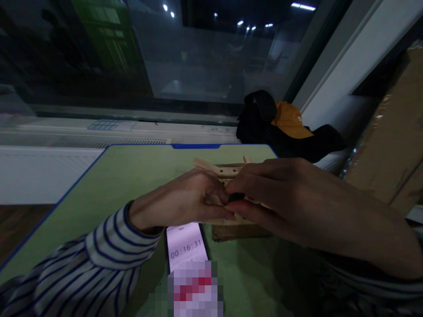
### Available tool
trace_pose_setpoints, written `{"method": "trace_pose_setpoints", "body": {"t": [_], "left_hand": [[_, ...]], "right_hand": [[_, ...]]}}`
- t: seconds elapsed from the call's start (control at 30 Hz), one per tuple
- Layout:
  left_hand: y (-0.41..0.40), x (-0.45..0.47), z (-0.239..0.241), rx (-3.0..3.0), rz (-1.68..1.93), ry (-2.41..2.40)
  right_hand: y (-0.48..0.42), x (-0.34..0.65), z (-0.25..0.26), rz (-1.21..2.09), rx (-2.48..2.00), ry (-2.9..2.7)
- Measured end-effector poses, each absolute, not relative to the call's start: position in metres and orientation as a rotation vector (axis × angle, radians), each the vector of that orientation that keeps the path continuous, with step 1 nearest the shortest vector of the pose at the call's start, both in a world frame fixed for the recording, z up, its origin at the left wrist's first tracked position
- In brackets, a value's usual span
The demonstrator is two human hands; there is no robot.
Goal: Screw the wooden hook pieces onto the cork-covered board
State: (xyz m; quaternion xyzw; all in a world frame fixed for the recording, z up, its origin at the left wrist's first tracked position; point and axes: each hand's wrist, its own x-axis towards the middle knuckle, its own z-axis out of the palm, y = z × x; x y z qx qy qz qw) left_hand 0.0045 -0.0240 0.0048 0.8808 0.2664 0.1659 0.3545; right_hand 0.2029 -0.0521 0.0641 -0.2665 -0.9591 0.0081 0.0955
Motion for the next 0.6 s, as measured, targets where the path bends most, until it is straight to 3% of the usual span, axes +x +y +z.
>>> {"method": "trace_pose_setpoints", "body": {"t": [0.6], "left_hand": [[-0.0247,0.0047,0.0029,2.326,0.432,0.606]], "right_hand": [[-0.0559,0.1997,0.0661,-0.034,-0.748,-2.853]]}}
